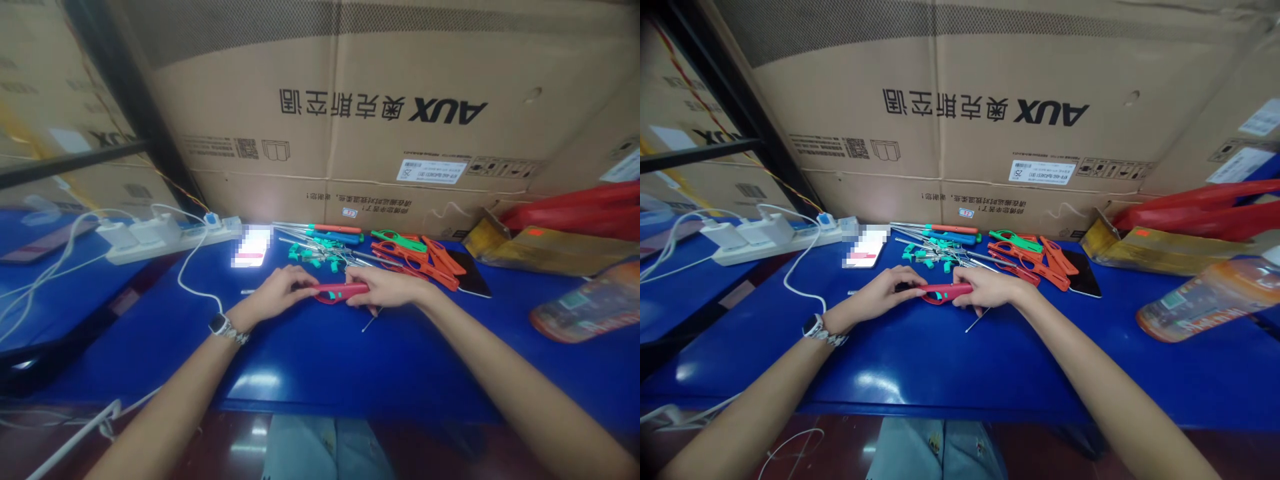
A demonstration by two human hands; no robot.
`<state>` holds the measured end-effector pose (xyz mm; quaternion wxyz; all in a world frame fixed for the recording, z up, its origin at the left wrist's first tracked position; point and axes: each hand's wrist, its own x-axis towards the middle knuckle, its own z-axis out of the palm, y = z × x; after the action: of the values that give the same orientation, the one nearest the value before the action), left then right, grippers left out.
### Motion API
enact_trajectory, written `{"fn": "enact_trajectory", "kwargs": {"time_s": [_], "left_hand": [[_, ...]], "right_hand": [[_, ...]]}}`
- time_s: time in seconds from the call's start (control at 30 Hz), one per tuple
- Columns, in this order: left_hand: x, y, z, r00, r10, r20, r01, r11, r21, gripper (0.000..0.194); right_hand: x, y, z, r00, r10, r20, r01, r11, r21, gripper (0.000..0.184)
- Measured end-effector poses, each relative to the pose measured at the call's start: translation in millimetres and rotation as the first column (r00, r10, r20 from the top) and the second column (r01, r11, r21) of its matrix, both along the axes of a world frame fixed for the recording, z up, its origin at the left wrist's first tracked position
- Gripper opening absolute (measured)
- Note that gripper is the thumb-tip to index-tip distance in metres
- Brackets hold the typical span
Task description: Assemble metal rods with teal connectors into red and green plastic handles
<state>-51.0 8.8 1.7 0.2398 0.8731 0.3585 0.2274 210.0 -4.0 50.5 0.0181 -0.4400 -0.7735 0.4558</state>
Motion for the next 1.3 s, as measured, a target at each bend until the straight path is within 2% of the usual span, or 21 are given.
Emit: {"fn": "enact_trajectory", "kwargs": {"time_s": [0.07, 0.1, 0.17, 0.23, 0.37, 0.47, 0.63, 0.73, 0.83, 0.87, 0.93, 0.97, 1.03, 1.07, 1.1, 1.13, 1.17, 1.2, 1.23, 1.27, 1.3], "left_hand": [[-1, -2, 5.1, 1.0, -0.008, -0.027, 0.009, 0.998, 0.055, 0.026], [-1, -3, 8.3, 0.999, -0.007, -0.037, 0.01, 0.997, 0.082, 0.025], [-2, -5, 15.9, 0.998, -0.016, -0.069, 0.026, 0.989, 0.146, 0.024], [-3, -8, 25.0, 0.992, -0.022, -0.12, 0.048, 0.975, 0.218, 0.023], [0, -11, 45.4, 0.975, -0.004, -0.224, 0.082, 0.937, 0.34, 0.022], [5, -11, 57.5, 0.959, -0.004, -0.283, 0.12, 0.91, 0.396, 0.022], [11, -3, 66.5, 0.934, -0.005, -0.356, 0.162, 0.896, 0.414, 0.024], [11, 2, 67.5, 0.943, -0.018, -0.331, 0.165, 0.892, 0.42, 0.024], [13, 0, 62.1, 0.968, 0.057, -0.245, 0.079, 0.855, 0.513, 0.021], [14, -2, 57.8, 0.979, 0.107, -0.172, 0.008, 0.828, 0.56, 0.022], [21, -11, 45.2, 0.968, 0.237, 0.081, -0.239, 0.775, 0.585, 0.042], [26, -16, 37.5, 0.93, 0.288, 0.227, -0.366, 0.759, 0.538, 0.053], [38, -27, 21.9, 0.77, 0.389, 0.506, -0.587, 0.742, 0.323, 0.058], [45, -31, 15.5, 0.677, 0.447, 0.585, -0.634, 0.758, 0.154, 0.056], [52, -34, 10.8, 0.582, 0.487, 0.651, -0.627, 0.779, -0.022, 0.056], [58, -35, 8.2, 0.498, 0.528, 0.688, -0.559, 0.802, -0.211, 0.055], [65, -34, 7.9, 0.436, 0.571, 0.696, -0.442, 0.809, -0.387, 0.049], [70, -32, 9.5, 0.418, 0.576, 0.702, -0.278, 0.817, -0.505, 0.044], [75, -28, 12.7, 0.429, 0.538, 0.726, -0.089, 0.825, -0.559, 0.042], [79, -23, 16.8, 0.418, 0.506, 0.754, 0.05, 0.816, -0.576, 0.044], [82, -17, 21.1, 0.379, 0.482, 0.79, 0.132, 0.817, -0.562, 0.043]], "right_hand": [[0, -6, -5.8, 0.999, 0.002, -0.045, -0.001, 1.0, 0.025, 0.018], [0, -9, -8.7, 0.999, 0.004, -0.047, 0.002, 0.994, 0.111, 0.017], [0, -15, -13.7, 1.0, -0.009, -0.026, 0.017, 0.941, 0.337, 0.016], [-1, -20, -17.6, 0.999, -0.037, -0.016, 0.04, 0.871, 0.49, 0.021], [-3, -24, -21.3, 0.993, -0.075, -0.086, 0.111, 0.811, 0.575, 0.033], [-5, -26, -20.5, 0.988, -0.111, -0.107, 0.154, 0.752, 0.641, 0.035], [-9, -29, -17.8, 0.979, -0.194, 0.07, 0.077, 0.657, 0.75, 0.039], [-13, -29, -20.3, 0.972, -0.213, 0.099, 0.061, 0.636, 0.769, 0.042], [-15, -27, -26.1, 0.973, -0.232, 0.016, 0.136, 0.626, 0.768, 0.04], [-16, -26, -28.5, 0.968, -0.251, -0.028, 0.183, 0.62, 0.763, 0.039], [-18, -26, -33.7, 0.948, -0.297, -0.116, 0.281, 0.607, 0.743, 0.038], [-20, -26, -36.1, 0.936, -0.316, -0.151, 0.322, 0.605, 0.729, 0.038], [-23, -27, -40.3, 0.916, -0.345, -0.202, 0.382, 0.606, 0.697, 0.037], [-25, -27, -41.8, 0.908, -0.356, -0.22, 0.404, 0.608, 0.684, 0.037], [-27, -28, -42.9, 0.9, -0.364, -0.24, 0.425, 0.61, 0.669, 0.037], [-30, -29, -43.5, 0.891, -0.37, -0.263, 0.447, 0.612, 0.653, 0.037], [-32, -29, -43.8, 0.882, -0.372, -0.29, 0.468, 0.616, 0.634, 0.036], [-35, -30, -43.6, 0.872, -0.37, -0.321, 0.489, 0.621, 0.612, 0.036], [-37, -29, -43.0, 0.86, -0.364, -0.358, 0.511, 0.627, 0.588, 0.035], [-40, -29, -42.0, 0.846, -0.357, -0.396, 0.531, 0.634, 0.562, 0.034], [-43, -28, -40.8, 0.832, -0.35, -0.431, 0.548, 0.643, 0.536, 0.034]]}}
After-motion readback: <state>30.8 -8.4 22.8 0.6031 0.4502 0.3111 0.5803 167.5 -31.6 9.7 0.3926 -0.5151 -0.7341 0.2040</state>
